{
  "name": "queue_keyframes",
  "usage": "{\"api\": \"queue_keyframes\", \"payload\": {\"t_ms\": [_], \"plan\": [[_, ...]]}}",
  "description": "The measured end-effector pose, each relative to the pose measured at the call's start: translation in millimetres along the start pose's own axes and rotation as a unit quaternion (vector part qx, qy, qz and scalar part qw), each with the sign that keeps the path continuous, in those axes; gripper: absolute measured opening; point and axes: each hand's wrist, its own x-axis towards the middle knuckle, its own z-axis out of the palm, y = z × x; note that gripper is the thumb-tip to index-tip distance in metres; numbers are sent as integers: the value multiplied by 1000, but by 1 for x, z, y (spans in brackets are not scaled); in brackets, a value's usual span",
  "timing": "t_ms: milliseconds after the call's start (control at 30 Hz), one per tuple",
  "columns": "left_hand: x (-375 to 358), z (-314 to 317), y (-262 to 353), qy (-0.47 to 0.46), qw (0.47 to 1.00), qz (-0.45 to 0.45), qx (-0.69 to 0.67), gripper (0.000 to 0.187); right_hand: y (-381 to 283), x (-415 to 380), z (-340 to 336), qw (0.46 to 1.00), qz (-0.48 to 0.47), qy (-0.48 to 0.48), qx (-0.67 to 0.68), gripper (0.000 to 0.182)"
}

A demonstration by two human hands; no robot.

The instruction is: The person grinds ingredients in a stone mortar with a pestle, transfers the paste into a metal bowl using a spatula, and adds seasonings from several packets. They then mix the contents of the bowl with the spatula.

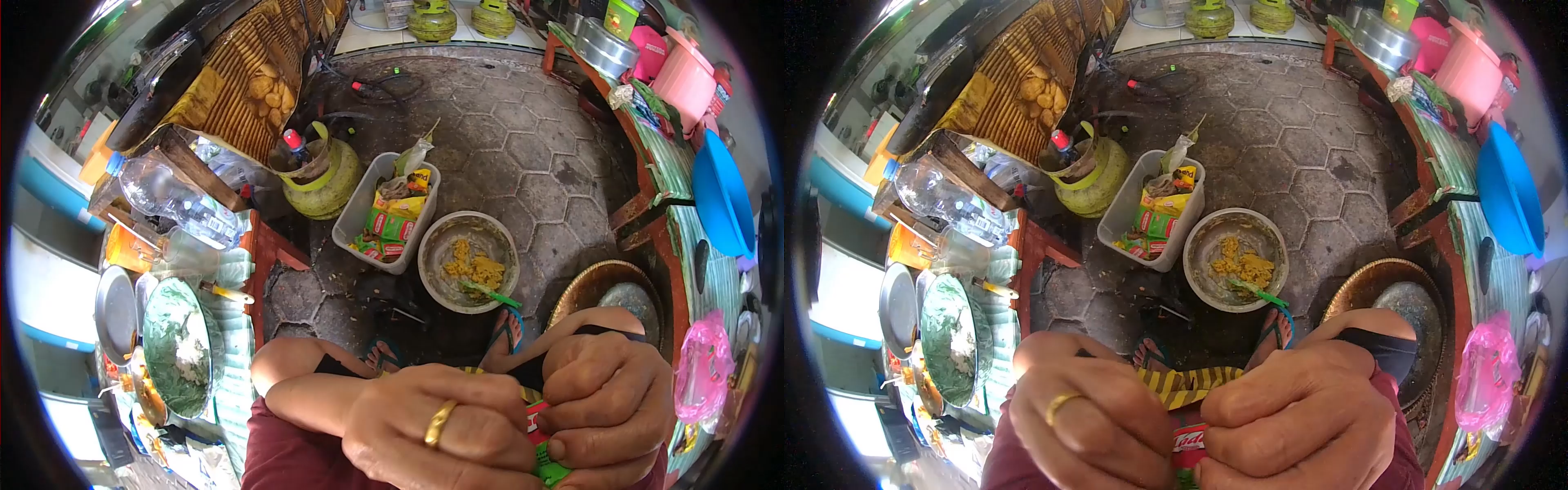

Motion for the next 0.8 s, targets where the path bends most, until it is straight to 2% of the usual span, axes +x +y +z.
{"api": "queue_keyframes", "payload": {"t_ms": [33,100,133,167,233,267,333,367,400,433,467,500,533,567,600,633,700,733,767,800], "plan": [[0,2,-3,0,1000,-2,1,10,0,-1,1,1000,1,9,18,3],[2,2,-7,-6,994,-29,-110,11,-6,4,-1,1000,27,-15,1,10],[0,-2,5,-12,979,-146,-143,10,-8,7,-2,998,54,-41,-15,16],[-1,3,1,-9,979,-150,-141,10,-7,10,-2,998,56,-37,-12,16],[-3,17,-9,105,951,-129,-259,11,-6,9,-2,997,48,-37,-55,15],[-6,12,-10,92,930,-172,-313,11,-8,4,2,997,57,-31,-43,15],[1,6,-8,92,934,-197,-283,12,-5,-2,6,992,43,43,-113,11],[5,2,-8,93,938,-221,-249,15,-2,-3,2,991,38,41,-119,11],[-2,-4,-15,85,944,-207,-243,10,1,-3,-8,975,111,14,-194,9],[-7,-23,-19,25,958,-268,-98,7,4,-3,-19,946,186,-11,-264,8],[-20,-29,-32,74,946,-312,57,8,9,-4,-32,906,262,-36,-330,9],[-26,-31,-44,150,882,-438,88,9,16,-6,-44,855,334,-61,-391,11],[-46,-36,-73,212,844,-487,78,12,39,-23,-62,822,416,-92,-377,19],[-63,-41,-98,303,793,-528,-16,13,64,-50,-81,802,468,-125,-349,20],[-88,-51,-115,296,734,-611,25,16,87,-85,-99,773,535,-162,-301,21],[-121,-55,-138,314,720,-616,53,17,106,-120,-111,750,579,-185,-259,21],[-193,-61,-172,333,668,-662,75,20,129,-208,-112,697,694,-95,-156,20],[-230,-62,-186,338,635,-687,106,21,135,-262,-108,651,750,-26,-117,19],[-268,-58,-197,339,629,-692,97,21,134,-306,-102,603,795,42,-52,18],[-305,-51,-204,308,622,-699,173,22,125,-339,-95,542,830,129,32,18]]}}
